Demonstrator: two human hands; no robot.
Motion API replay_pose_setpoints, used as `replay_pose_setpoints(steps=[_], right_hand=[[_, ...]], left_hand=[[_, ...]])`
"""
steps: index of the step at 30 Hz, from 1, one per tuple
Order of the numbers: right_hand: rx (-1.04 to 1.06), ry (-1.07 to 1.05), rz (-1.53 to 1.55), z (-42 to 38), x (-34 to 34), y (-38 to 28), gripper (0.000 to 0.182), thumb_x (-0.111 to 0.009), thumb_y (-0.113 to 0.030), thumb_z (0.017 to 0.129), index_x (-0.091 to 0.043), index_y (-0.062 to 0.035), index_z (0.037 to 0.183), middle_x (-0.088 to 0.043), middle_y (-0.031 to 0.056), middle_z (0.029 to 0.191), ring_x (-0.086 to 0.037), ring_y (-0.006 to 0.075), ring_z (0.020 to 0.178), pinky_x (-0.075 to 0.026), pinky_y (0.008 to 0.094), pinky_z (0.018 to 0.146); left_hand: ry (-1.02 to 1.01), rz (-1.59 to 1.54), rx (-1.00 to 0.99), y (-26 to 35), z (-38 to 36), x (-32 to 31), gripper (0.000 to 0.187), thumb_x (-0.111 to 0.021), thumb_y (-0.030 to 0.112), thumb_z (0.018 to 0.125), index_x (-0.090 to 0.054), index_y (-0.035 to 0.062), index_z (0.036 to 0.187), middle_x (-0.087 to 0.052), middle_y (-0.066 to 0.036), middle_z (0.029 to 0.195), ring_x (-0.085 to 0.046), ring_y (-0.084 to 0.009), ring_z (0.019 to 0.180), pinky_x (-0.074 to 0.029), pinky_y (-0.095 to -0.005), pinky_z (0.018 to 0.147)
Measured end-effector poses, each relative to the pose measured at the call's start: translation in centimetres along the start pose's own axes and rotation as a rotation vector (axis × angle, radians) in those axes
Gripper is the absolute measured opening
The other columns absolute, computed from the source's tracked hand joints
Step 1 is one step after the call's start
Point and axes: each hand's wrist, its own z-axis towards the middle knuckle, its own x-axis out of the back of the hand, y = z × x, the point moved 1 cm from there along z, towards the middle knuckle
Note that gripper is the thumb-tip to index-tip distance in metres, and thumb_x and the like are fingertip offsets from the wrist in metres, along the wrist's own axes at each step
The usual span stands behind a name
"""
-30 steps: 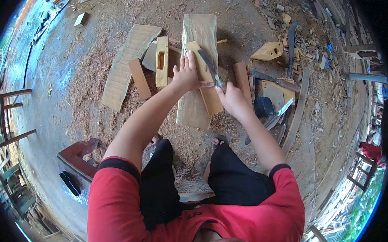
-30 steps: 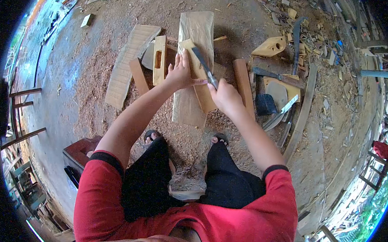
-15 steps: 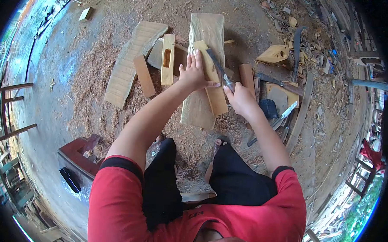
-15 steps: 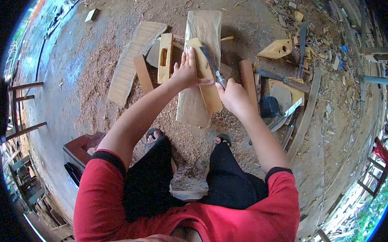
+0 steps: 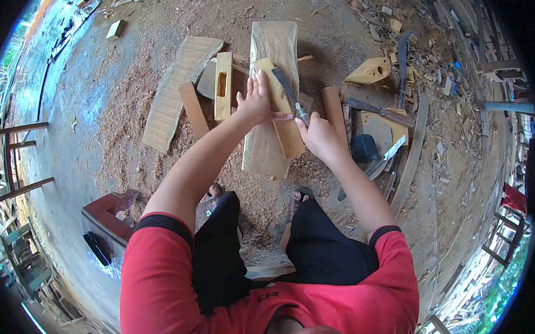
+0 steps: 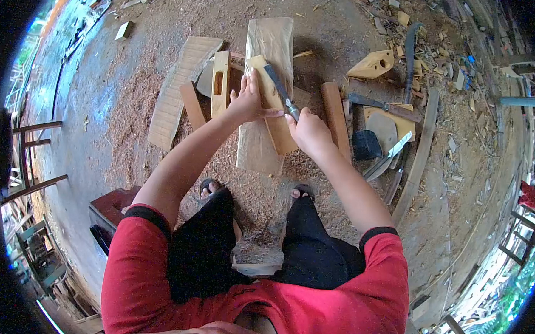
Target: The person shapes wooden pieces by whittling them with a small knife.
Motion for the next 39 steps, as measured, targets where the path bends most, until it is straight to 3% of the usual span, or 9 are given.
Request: replay_pose_setpoints(steps=[7,16,23,32,39], right_hand=[[0.015,-0.014,0.028,0.2,0.3,-0.1,0.044,-0.046,-0.039,0.086,-0.048,0.0040,0.092,-0.060,0.0269,0.082,-0.059,0.0409,0.080,-0.047,0.0486,0.071],[0.013,0.009,0.003,0.8,0.2,-0.7,0.044,-0.047,-0.039,0.086,-0.049,0.0040,0.092,-0.060,0.0262,0.086,-0.060,0.0394,0.082,-0.048,0.0471,0.072],[0.101,0.040,-0.016,5.7,1.8,-3.7,0.045,-0.047,-0.040,0.085,-0.052,0.0035,0.096,-0.060,0.0253,0.090,-0.059,0.0389,0.087,-0.047,0.0451,0.076],[0.014,-0.023,0.036,-1.2,0.5,0.2,0.045,-0.045,-0.040,0.087,-0.047,0.0045,0.092,-0.059,0.0288,0.084,-0.058,0.0427,0.080,-0.046,0.0483,0.073],[0.017,-0.093,0.055,-3.0,1.3,1.8,0.046,-0.044,-0.041,0.088,-0.048,0.0047,0.091,-0.058,0.0292,0.085,-0.056,0.0426,0.085,-0.044,0.0468,0.075]], left_hand=[[0.030,-0.049,-0.009,-0.1,0.1,-0.2,0.141,-0.068,0.073,0.045,0.013,-0.0009,0.135,-0.005,-0.022,0.144,-0.005,-0.0350,0.134,-0.015,-0.0603,0.100],[0.030,-0.031,0.033,-0.1,0.3,-0.5,0.141,-0.068,0.072,0.046,0.014,-0.0001,0.136,-0.004,-0.019,0.145,-0.005,-0.0308,0.135,-0.015,-0.0592,0.101],[0.040,-0.028,0.001,-0.4,0.2,-0.6,0.141,-0.064,0.075,0.045,0.011,-0.0017,0.136,-0.001,-0.017,0.146,-0.003,-0.0314,0.135,-0.014,-0.0595,0.101],[0.044,-0.019,0.037,-0.1,-0.8,0.1,0.138,-0.065,0.073,0.047,0.010,0.0011,0.137,-0.001,-0.018,0.145,0.000,-0.0325,0.135,-0.014,-0.0570,0.102],[0.072,-0.020,0.053,0.3,-1.3,0.5,0.136,-0.065,0.073,0.048,0.009,0.0019,0.138,-0.002,-0.020,0.145,0.000,-0.0323,0.135,-0.014,-0.0559,0.103]])
